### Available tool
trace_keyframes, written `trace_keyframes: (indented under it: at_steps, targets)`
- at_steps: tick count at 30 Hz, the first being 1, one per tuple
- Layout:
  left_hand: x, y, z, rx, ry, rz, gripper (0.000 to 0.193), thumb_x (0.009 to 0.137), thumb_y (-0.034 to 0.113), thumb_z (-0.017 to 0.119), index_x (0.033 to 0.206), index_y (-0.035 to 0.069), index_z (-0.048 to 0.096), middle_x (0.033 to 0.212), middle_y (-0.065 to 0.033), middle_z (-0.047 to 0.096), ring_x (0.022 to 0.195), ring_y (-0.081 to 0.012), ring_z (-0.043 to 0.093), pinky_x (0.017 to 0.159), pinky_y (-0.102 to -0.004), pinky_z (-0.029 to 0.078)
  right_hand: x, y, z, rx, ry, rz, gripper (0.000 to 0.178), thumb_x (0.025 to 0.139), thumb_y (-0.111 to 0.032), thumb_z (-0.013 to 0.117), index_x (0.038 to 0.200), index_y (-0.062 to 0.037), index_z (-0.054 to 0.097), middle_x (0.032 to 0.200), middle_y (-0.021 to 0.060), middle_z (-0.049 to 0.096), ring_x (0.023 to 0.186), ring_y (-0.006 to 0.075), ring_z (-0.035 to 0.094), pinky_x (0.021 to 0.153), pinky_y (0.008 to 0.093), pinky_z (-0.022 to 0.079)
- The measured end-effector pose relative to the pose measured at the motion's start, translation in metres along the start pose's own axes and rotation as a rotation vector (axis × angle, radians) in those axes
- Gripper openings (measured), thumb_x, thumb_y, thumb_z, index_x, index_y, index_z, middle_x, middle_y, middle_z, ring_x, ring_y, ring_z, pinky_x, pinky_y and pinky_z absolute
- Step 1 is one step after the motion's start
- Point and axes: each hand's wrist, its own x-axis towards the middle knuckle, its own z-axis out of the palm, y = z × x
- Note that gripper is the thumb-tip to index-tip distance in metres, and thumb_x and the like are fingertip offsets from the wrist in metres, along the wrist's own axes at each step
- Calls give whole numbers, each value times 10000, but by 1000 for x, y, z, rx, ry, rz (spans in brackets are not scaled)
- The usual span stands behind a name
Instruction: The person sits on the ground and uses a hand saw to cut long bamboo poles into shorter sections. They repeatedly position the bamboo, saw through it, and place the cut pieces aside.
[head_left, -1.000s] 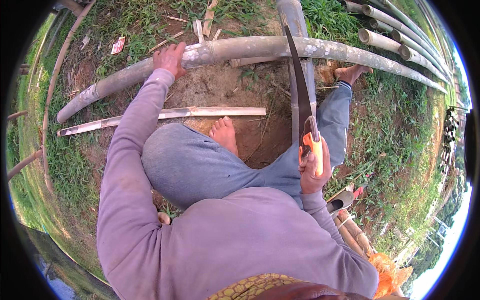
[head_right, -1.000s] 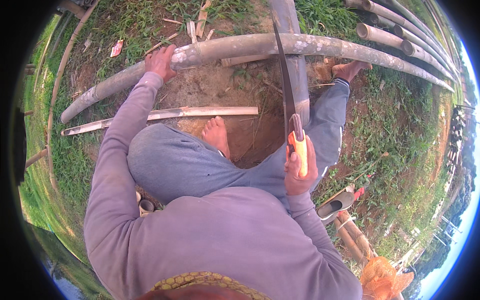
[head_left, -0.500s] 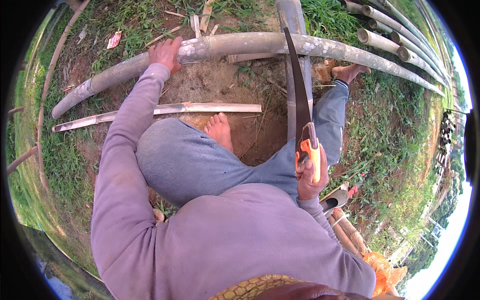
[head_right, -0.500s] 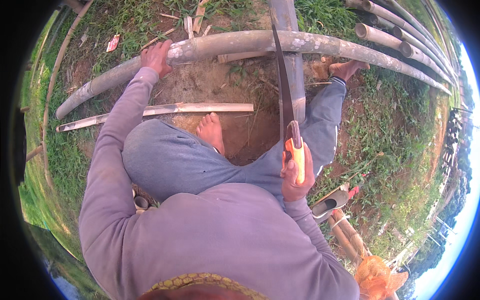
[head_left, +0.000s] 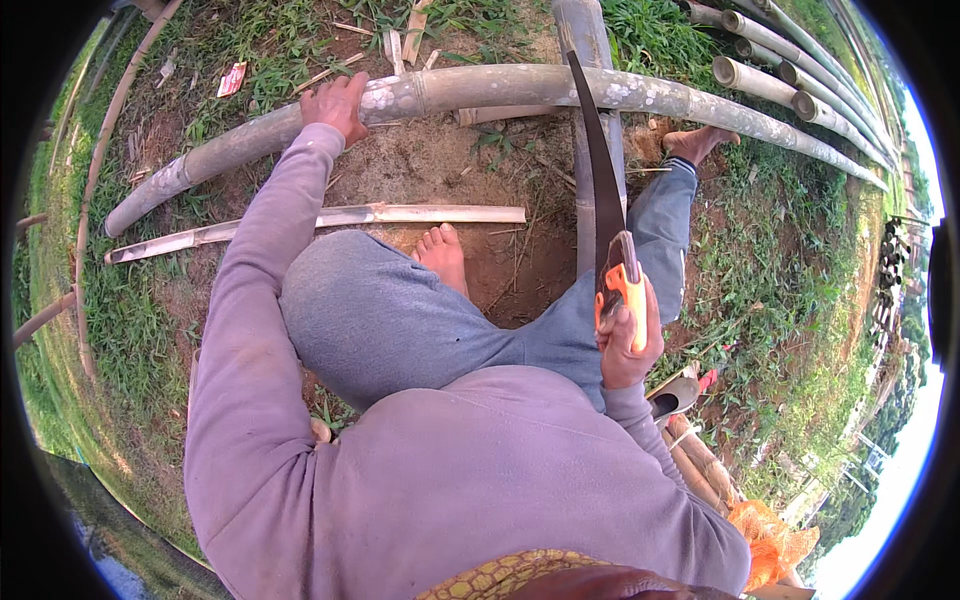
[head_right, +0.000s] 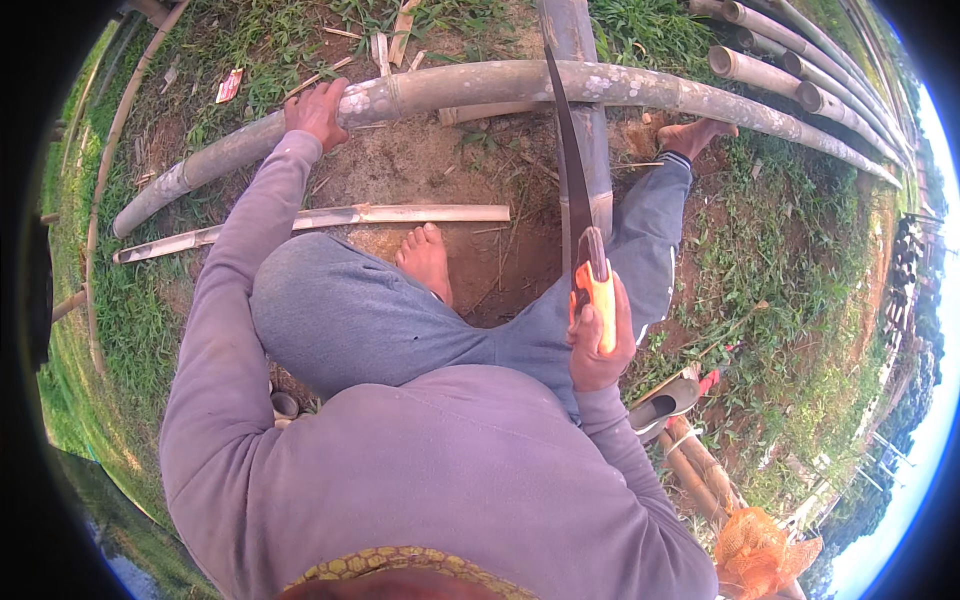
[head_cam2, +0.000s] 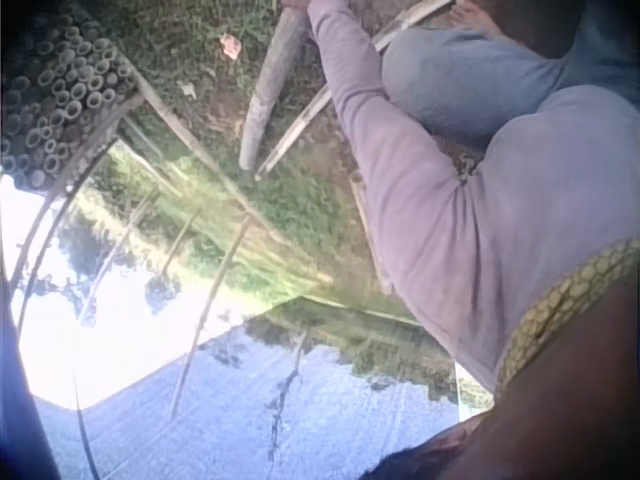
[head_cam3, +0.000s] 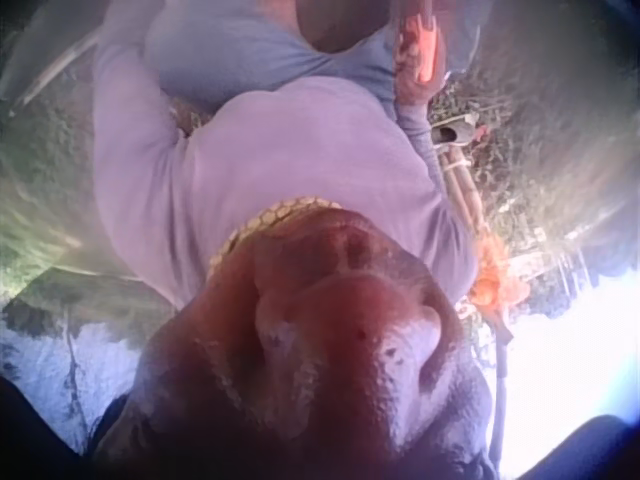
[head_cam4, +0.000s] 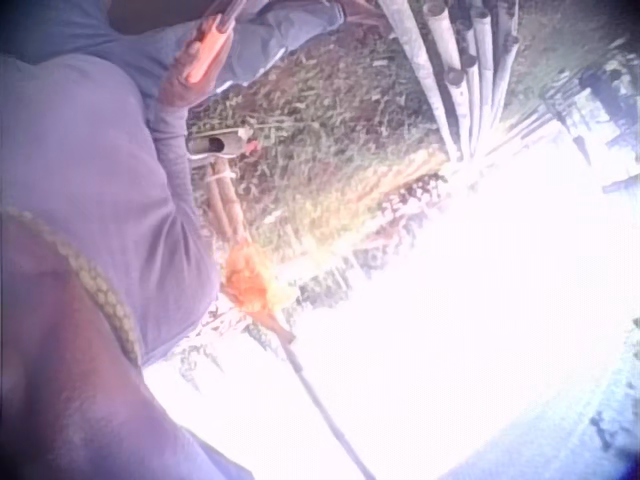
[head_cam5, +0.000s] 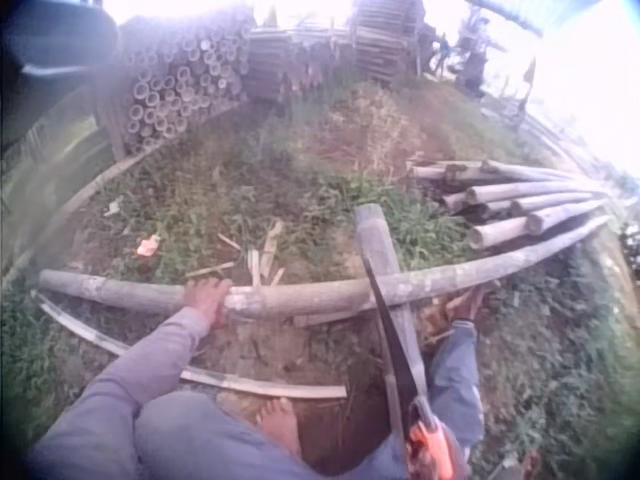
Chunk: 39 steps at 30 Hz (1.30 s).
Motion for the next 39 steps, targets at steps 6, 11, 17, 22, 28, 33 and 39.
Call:
trace_keyframes:
  at_steps: [6,11,17,22,28,33,39]
  targets:
    - [2,2,2,7,7,1,841,769,322,968,1471,255,509,1457,-58,633,1408,-335,600,1171,-605,427,132,19,68,158,-16,-22,463,1107,-190,696,1525,-22,593,999,37,728,649,45,595,522,202,472]
    - [9,12,-11,-5,-63,18,850,791,308,956,1504,258,496,1481,-51,625,1420,-325,590,1167,-601,428,184,22,84,117,46,-67,412,1094,-202,714,1460,-24,648,913,14,709,622,44,584,507,217,470]
    - [-3,0,-3,-8,-10,-4,841,790,299,947,1508,273,511,1467,-48,634,1411,-320,600,1167,-584,423,2,-6,4,55,-4,32,606,1110,-355,669,1518,76,545,1128,123,766,606,27,550,492,199,442]
    - [5,5,1,18,1,-1,848,774,278,947,1503,290,515,1458,-50,636,1411,-322,600,1176,-592,419,112,26,61,124,35,6,466,1121,-253,674,1527,-40,589,1038,51,742,604,27,562,501,195,456]
    - [4,10,-1,-5,-40,14,846,761,280,957,1484,281,519,1452,-50,644,1413,-329,598,1181,-602,426,162,8,82,115,28,-5,427,1107,-196,695,1488,-18,621,853,15,685,604,42,567,494,213,458]
    - [-1,1,-4,-7,-12,-6,865,753,317,980,1482,266,516,1443,-55,652,1393,-334,611,1155,-587,445,16,0,5,9,-6,27,584,1114,-332,666,1545,41,543,1039,92,762,593,26,537,492,200,436]
    - [-5,13,9,-7,-6,30,821,758,302,970,1451,265,532,1437,-64,651,1391,-327,616,1157,-586,436,145,15,62,90,13,-5,424,1124,-217,671,1500,-32,611,745,-24,617,561,35,537,490,215,466]
